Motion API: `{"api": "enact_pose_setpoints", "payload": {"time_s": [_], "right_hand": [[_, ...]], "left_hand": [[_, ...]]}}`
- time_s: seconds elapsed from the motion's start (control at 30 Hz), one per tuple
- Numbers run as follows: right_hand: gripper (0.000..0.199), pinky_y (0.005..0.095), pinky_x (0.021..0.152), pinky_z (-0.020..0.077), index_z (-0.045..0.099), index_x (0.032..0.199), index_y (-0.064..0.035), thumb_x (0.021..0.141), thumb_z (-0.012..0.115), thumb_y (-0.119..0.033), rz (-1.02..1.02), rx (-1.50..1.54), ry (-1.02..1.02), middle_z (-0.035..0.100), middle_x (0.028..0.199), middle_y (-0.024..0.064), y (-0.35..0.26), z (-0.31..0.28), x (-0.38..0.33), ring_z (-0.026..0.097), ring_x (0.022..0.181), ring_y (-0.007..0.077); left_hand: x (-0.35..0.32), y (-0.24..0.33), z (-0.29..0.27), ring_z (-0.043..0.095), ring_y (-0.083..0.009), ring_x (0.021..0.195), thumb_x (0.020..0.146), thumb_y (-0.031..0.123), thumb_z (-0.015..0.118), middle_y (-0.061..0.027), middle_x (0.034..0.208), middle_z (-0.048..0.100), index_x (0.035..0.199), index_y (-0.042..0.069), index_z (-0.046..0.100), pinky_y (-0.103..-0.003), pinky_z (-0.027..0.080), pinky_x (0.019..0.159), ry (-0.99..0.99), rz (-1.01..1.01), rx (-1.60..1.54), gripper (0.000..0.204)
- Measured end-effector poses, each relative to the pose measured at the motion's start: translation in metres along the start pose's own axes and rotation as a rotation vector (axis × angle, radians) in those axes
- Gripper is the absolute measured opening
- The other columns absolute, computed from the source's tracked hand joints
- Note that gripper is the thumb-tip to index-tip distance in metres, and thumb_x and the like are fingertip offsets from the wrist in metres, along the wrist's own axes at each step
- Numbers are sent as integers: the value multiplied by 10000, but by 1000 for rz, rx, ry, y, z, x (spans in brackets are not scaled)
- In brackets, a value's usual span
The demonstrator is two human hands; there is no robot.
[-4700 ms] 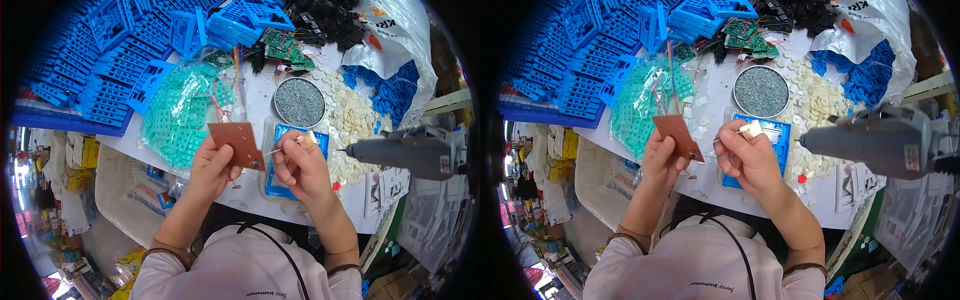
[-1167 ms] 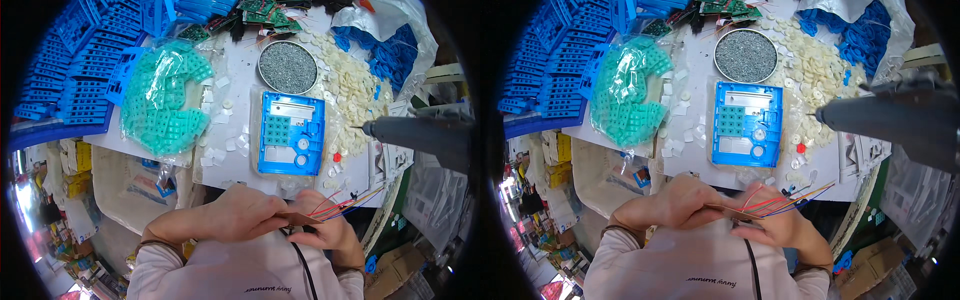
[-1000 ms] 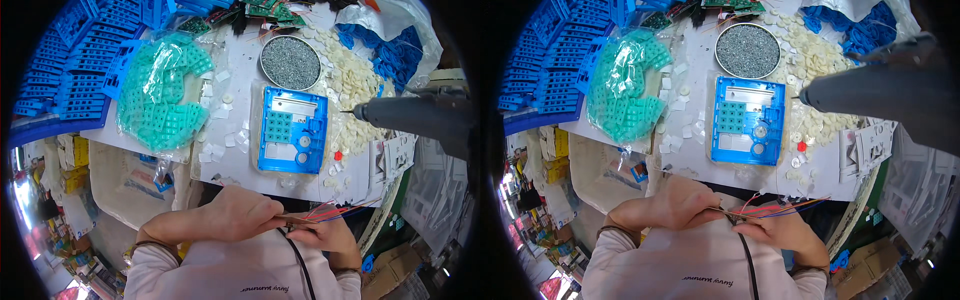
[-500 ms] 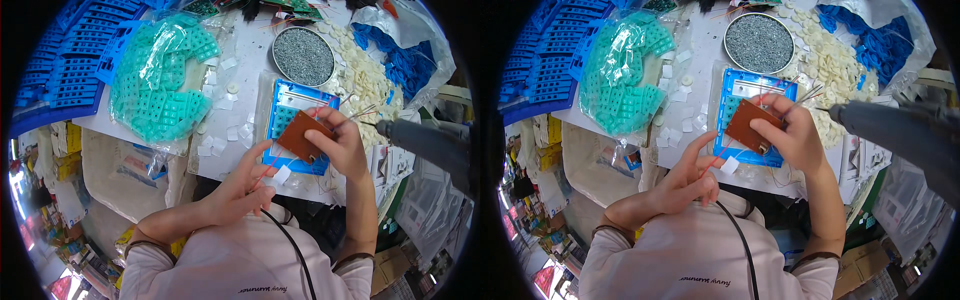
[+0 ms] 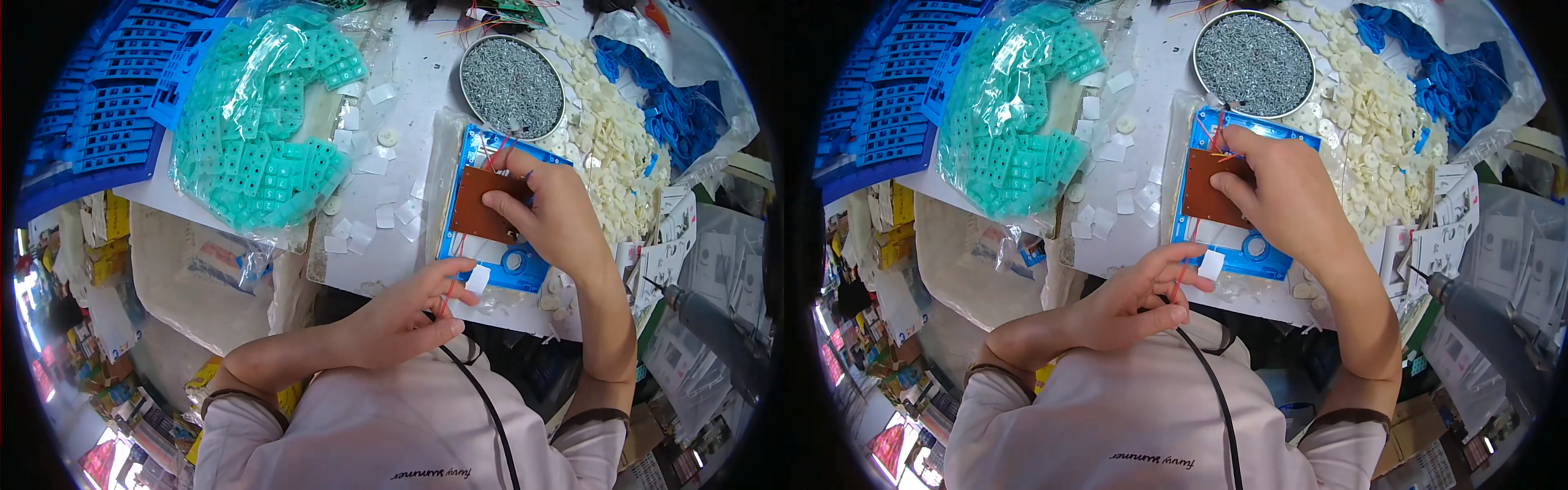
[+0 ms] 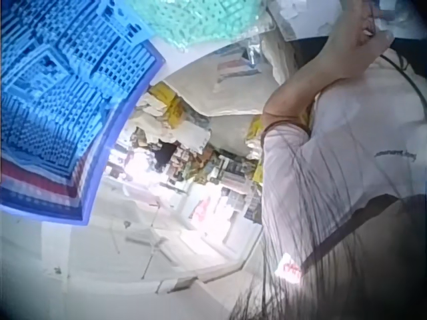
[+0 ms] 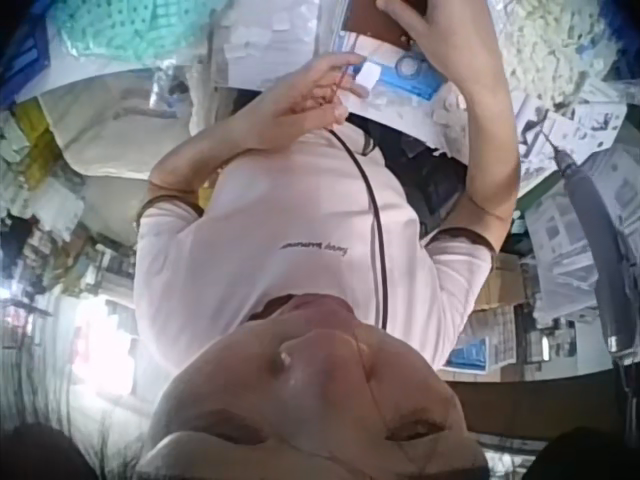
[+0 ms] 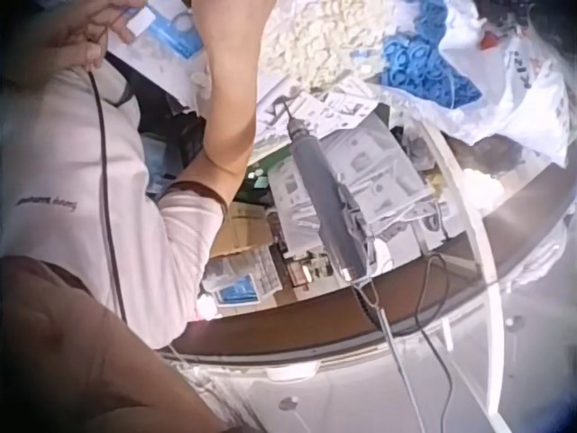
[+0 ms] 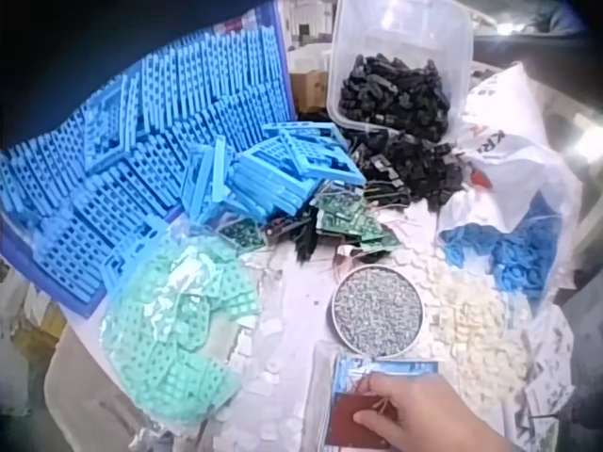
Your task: Assembling an electronic toy calculator by fitting plastic pieces and components together using an electric screwdriver.
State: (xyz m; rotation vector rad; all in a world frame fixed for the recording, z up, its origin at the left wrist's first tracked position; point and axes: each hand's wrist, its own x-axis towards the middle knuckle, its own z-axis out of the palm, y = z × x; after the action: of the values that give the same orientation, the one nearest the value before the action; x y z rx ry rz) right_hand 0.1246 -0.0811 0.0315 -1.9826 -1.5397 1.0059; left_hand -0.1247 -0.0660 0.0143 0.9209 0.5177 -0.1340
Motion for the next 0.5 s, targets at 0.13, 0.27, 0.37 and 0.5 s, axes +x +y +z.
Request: {"api": "enact_pose_setpoints", "payload": {"time_s": [0.13,0.27,0.37,0.5], "right_hand": [[264,458,650,515,657,1077,-58,850,751,-155,-136,-152,48,678,752,203,11,2,5,666,721,393],[313,461,681,525,637,1104,-61,826,759,-138,-135,-258,57,695,817,187,0,0,4,675,777,385],[366,446,721,533,622,1137,-38,810,769,-109,-152,-363,234,704,928,167,-10,6,-6,676,849,368],[433,417,773,538,620,1183,10,790,777,-80,-296,-421,569,680,1077,164,-4,3,-35,659,941,358]], "left_hand": [[-10,35,-5,641,-263,1045,907,140,725,-195,1346,572,1458,49,442,-370,533,889,141,53,812,626],[13,46,-15,582,-319,1221,829,233,784,-168,1341,595,1310,5,586,-461,469,996,340,564,1343,569],[30,32,-24,491,-286,1355,824,338,778,-151,1372,592,1272,-12,621,-470,401,1059,246,623,1597,589],[28,39,-20,484,-264,1366,838,401,749,-149,1404,578,1273,-22,634,-419,412,1036,167,611,1800,617]]}}
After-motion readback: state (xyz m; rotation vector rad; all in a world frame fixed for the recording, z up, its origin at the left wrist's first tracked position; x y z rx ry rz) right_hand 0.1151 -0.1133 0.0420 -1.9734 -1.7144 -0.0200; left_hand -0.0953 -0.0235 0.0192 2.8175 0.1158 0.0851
